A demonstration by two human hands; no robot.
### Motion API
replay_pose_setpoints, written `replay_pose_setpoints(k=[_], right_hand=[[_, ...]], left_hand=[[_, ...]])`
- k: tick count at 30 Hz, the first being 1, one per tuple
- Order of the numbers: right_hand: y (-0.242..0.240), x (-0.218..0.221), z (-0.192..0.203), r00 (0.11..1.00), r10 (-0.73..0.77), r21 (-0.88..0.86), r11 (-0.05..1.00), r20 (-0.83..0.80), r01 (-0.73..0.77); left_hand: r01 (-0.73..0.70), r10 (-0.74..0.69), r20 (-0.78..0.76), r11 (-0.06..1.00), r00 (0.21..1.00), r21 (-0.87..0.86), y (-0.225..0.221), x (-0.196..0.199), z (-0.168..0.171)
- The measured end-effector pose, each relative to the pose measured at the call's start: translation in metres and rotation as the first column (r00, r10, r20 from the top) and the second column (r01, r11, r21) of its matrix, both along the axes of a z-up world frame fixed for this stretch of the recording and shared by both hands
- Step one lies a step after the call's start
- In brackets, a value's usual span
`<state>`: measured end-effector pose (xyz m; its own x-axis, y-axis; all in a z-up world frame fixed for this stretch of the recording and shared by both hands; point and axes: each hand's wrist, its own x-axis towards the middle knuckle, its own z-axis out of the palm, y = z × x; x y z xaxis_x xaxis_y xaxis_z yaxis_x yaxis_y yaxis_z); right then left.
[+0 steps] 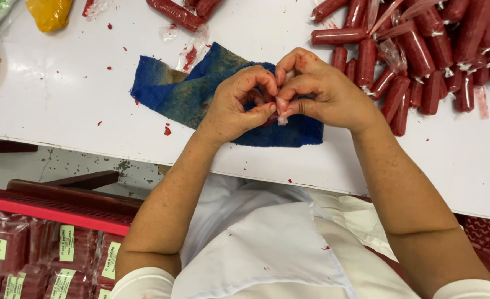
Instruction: The person wraps individual sausages in clear plastic film using a blue cloth to assist with handling. They pick up a sausage, wrap it, and place it on a pile of finished items on the table.
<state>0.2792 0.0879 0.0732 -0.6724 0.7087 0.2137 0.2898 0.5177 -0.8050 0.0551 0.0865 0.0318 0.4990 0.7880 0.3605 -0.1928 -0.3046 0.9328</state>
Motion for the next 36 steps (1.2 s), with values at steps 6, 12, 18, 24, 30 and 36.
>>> replay_pose_setpoints(k=[6,12,18,24,30,36], right_hand=[[0.004,-0.009,-0.003,0.997,0.031,-0.108,0.993,-0.071,-0.038],[-0.012,-0.031,-0.016,0.986,-0.088,0.211,0.97,-0.143,0.117],[-0.031,-0.063,-0.03,0.839,-0.456,0.145,0.847,-0.297,0.511],[-0.025,-0.065,-0.055,0.795,-0.232,0.385,0.777,-0.561,0.498],[-0.02,-0.062,-0.053,0.796,-0.109,0.403,0.816,-0.595,0.413],[-0.019,-0.062,-0.053,0.802,-0.066,0.414,0.83,-0.593,0.375]], left_hand=[[-0.066,0.086,-0.082,0.972,0.993,0.228,0.0,-0.009,0.019],[-0.127,0.218,-0.103,0.827,0.971,0.548,0.0,-0.02,0.031],[-0.105,0.211,-0.154,0.853,0.965,0.511,-0.004,-0.025,0.032],[-0.334,0.485,-0.043,0.661,0.873,0.672,-0.029,-0.019,-0.003],[-0.444,0.507,-0.015,0.767,0.862,0.463,-0.038,-0.025,0.007],[-0.31,0.578,-0.134,0.602,0.805,0.736,-0.024,-0.027,0.01]])
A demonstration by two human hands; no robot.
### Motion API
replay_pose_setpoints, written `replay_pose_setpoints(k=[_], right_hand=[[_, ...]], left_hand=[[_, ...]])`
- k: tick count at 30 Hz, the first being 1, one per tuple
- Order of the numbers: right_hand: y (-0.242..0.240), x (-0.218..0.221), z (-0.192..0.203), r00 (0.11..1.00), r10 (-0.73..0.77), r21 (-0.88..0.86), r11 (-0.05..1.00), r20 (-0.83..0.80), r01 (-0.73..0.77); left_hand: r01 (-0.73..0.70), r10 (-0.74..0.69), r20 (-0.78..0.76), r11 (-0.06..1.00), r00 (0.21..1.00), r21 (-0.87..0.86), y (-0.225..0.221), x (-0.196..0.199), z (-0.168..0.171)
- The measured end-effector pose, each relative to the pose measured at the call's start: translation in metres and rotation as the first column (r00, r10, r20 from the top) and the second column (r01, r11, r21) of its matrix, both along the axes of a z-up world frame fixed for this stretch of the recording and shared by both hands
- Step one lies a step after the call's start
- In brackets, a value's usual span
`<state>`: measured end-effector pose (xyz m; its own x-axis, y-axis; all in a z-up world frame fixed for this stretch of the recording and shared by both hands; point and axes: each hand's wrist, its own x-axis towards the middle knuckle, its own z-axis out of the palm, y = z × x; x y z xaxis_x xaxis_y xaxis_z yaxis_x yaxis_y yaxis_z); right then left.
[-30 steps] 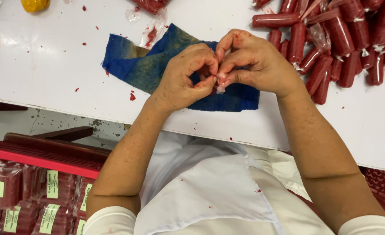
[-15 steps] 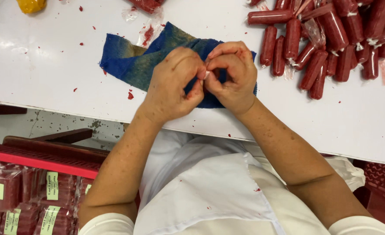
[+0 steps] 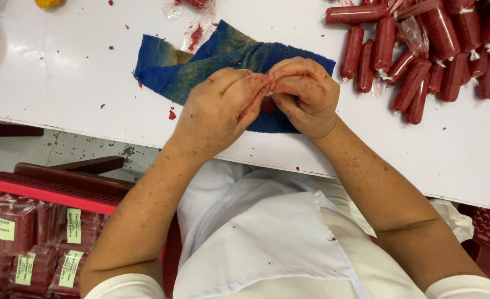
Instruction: The person wraps individual sausages in clear plastic film using a blue cloth to assist with handling. They pick up a sausage, wrap it, and place it on a pile of finished items on the table.
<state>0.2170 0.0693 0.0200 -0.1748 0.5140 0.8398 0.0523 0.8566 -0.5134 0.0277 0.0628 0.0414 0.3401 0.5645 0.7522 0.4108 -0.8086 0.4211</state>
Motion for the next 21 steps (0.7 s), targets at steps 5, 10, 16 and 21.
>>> replay_pose_setpoints(k=[5,10,16,21], right_hand=[[-0.005,0.002,0.004,0.993,0.046,0.011,0.999,0.105,-0.048],[-0.001,-0.006,0.005,0.998,0.059,-0.034,0.998,0.002,-0.059],[-0.003,-0.007,-0.003,0.997,0.078,-0.193,0.979,0.021,-0.072],[-0.005,-0.002,-0.014,0.98,0.079,-0.225,0.974,0.181,-0.037]], left_hand=[[0.031,0.001,-0.254,0.992,0.967,0.121,0.009,-0.012,0.003],[0.05,-0.02,-0.306,0.995,0.952,0.088,0.012,-0.015,0.008],[0.078,-0.026,-0.467,0.993,0.884,0.093,-0.003,-0.016,0.052],[0.107,-0.054,-0.562,0.992,0.826,0.06,-0.004,-0.014,0.077]])
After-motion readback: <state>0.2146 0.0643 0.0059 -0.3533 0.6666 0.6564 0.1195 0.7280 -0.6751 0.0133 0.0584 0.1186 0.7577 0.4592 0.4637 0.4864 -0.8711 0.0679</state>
